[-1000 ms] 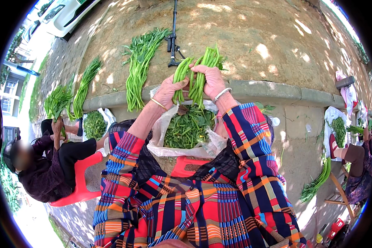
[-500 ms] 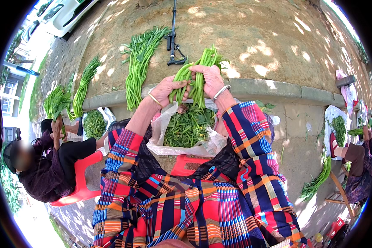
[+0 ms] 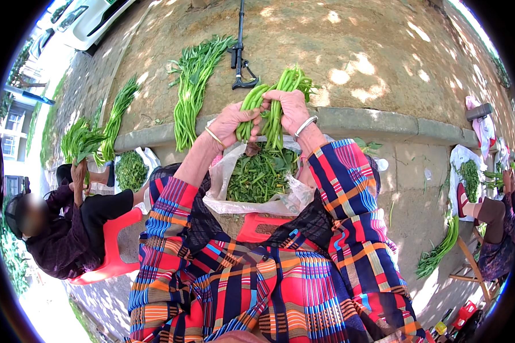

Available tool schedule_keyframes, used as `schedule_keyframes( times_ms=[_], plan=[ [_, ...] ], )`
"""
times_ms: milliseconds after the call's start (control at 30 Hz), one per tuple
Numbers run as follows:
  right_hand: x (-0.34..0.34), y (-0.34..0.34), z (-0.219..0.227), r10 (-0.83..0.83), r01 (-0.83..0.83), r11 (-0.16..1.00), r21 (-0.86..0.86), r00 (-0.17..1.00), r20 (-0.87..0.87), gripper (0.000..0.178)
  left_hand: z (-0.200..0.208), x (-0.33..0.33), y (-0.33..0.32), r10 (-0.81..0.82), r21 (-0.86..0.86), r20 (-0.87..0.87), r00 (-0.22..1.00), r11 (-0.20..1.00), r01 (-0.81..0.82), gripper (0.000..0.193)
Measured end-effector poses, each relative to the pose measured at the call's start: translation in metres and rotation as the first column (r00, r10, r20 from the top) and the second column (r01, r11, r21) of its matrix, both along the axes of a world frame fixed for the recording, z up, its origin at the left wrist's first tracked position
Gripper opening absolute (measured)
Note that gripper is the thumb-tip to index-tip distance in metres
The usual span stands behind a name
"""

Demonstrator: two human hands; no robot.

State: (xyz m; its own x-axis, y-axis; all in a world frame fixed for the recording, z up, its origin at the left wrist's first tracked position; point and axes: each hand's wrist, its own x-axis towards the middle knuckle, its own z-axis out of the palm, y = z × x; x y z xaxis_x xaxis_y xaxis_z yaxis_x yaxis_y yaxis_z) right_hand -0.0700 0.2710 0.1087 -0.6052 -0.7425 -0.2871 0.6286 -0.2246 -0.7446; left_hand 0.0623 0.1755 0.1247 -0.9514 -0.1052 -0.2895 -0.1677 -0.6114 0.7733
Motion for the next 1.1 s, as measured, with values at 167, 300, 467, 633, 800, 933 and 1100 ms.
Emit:
schedule_keyframes(
  times_ms=[167,300,467,633,800,933,1100],
  plan=[
    [-0.01,0.005,0.002,0.115,-0.113,0.993,-0.037,0.992,0.056,0.013,0.003,0.002,-0.005,0.009,0.13,0.037,0.999,0.991,-0.014,0.016],
    [-0.016,0.007,0.007,0.168,-0.154,0.982,-0.113,0.978,0.127,0.019,0.008,0.007,-0.028,0.204,0.191,-0.071,0.976,0.964,-0.187,0.014],
    [-0.023,0.011,0.009,0.277,-0.189,0.915,-0.355,0.937,0.215,0.029,0.011,0.005,-0.034,0.385,0.197,-0.21,0.899,0.917,-0.346,0.015],
    [-0.012,0.007,0.015,0.362,-0.244,0.872,-0.425,0.905,0.223,0.034,-0.012,-0.004,-0.009,0.388,0.064,-0.03,0.921,0.92,-0.386,0.018],
    [-0.006,0.01,0.017,0.479,-0.383,0.793,-0.473,0.873,0.096,0.037,-0.015,-0.011,0.002,0.312,0.102,-0.047,0.949,0.946,-0.306,0.031],
    [0.003,0.007,0.017,0.509,-0.449,0.79,-0.416,0.86,0.039,0.033,-0.016,-0.01,-0.003,0.216,0.215,-0.204,0.955,0.961,-0.171,0.022],
    [0.0,0.009,0.019,0.538,-0.527,0.787,-0.321,0.841,-0.061,0.031,-0.011,-0.008,0.0,0.232,0.393,-0.195,0.953,0.908,-0.141,0.013]
  ],
)
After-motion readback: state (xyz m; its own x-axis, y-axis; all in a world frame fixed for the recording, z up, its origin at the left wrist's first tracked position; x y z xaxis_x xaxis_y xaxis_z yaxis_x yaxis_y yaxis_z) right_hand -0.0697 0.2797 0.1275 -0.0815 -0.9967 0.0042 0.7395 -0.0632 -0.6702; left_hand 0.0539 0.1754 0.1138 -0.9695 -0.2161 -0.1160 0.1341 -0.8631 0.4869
